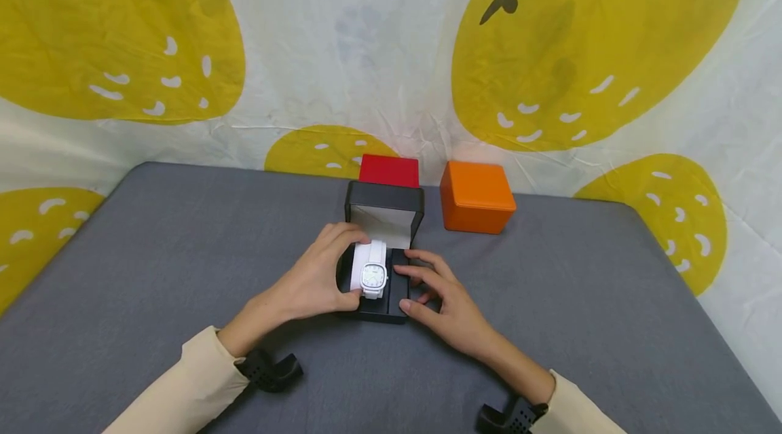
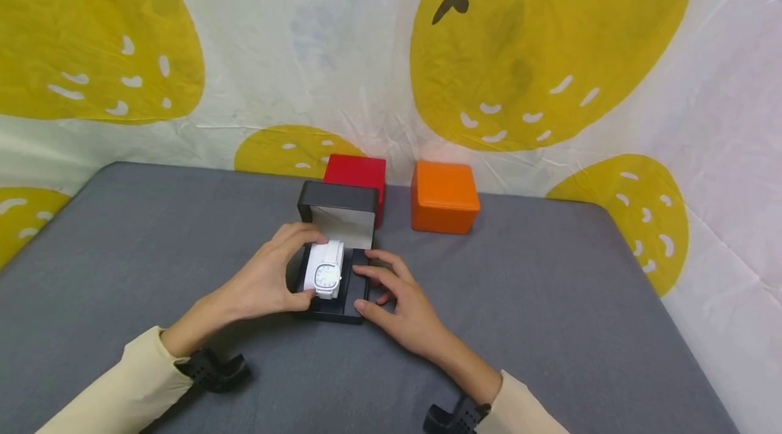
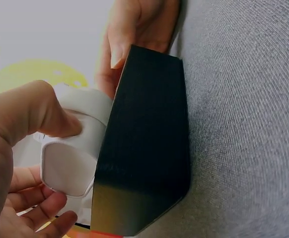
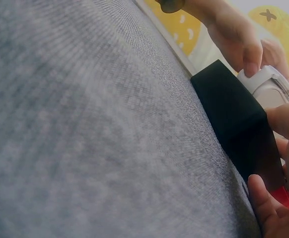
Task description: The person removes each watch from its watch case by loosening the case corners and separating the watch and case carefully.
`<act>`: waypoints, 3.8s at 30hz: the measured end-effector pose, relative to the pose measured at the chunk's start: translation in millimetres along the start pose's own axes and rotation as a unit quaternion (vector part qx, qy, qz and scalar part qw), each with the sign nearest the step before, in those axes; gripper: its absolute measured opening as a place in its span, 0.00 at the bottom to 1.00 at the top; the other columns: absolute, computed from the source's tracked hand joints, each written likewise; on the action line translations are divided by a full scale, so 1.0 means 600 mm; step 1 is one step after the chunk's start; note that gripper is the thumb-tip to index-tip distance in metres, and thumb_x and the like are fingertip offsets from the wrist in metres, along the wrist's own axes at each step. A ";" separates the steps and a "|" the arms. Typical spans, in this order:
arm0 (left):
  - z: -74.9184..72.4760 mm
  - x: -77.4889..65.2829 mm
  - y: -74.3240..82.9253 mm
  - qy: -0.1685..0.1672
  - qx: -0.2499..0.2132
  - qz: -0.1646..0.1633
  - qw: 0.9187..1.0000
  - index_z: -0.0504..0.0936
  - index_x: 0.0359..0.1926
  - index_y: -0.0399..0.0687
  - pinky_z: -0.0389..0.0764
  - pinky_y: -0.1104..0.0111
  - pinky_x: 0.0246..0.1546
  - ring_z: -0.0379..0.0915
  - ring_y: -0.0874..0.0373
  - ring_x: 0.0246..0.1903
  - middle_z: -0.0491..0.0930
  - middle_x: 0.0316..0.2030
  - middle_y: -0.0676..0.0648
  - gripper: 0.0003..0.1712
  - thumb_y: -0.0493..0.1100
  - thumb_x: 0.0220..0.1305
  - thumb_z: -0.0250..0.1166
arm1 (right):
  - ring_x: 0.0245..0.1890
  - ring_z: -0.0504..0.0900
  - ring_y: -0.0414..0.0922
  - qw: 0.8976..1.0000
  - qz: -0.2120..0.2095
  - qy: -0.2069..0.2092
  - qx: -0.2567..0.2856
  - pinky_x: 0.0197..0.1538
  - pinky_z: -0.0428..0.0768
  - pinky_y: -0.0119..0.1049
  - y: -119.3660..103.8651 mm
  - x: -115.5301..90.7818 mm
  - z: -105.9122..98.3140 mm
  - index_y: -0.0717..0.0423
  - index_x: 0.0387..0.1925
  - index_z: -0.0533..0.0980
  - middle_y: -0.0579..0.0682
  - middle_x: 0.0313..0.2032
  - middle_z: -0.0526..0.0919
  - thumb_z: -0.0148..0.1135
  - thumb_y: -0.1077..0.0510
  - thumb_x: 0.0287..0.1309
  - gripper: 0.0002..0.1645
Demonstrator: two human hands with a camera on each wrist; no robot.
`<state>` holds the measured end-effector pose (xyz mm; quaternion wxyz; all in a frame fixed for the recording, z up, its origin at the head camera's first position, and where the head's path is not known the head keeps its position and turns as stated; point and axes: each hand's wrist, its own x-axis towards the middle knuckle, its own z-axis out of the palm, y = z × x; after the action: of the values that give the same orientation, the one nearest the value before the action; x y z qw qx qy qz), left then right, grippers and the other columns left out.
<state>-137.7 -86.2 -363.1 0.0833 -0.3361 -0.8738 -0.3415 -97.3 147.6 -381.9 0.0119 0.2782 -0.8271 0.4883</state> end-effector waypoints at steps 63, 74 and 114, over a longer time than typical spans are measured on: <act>0.028 -0.023 0.031 0.024 -0.174 0.043 0.983 0.68 0.56 0.48 0.72 0.66 0.37 0.70 0.58 0.39 0.73 0.43 0.56 0.40 0.47 0.39 0.73 | 0.45 0.71 0.50 0.995 -0.023 -0.011 0.093 0.40 0.74 0.42 -0.062 -0.006 -0.019 0.58 0.62 0.56 0.57 0.58 0.59 0.69 0.68 0.39 0.48; 0.022 -0.026 0.061 0.022 -0.234 0.058 0.970 0.67 0.55 0.38 0.75 0.63 0.35 0.73 0.53 0.36 0.73 0.42 0.48 0.40 0.38 0.37 0.73 | 0.47 0.70 0.48 0.992 -0.029 -0.032 0.122 0.44 0.73 0.37 -0.066 -0.010 -0.013 0.61 0.61 0.55 0.55 0.59 0.58 0.69 0.67 0.40 0.46; 0.006 -0.022 0.080 -0.012 -0.267 0.007 0.964 0.66 0.54 0.34 0.73 0.56 0.39 0.72 0.48 0.37 0.74 0.40 0.43 0.40 0.32 0.36 0.73 | 0.46 0.68 0.51 0.988 -0.090 -0.004 0.129 0.45 0.73 0.35 -0.061 -0.004 -0.002 0.70 0.56 0.56 0.64 0.55 0.58 0.67 0.74 0.34 0.44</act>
<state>-96.4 -64.6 -344.6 -0.0171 -0.3564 -0.7495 -0.5576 -78.6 136.3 -352.5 0.0164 0.3526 -0.7289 0.5866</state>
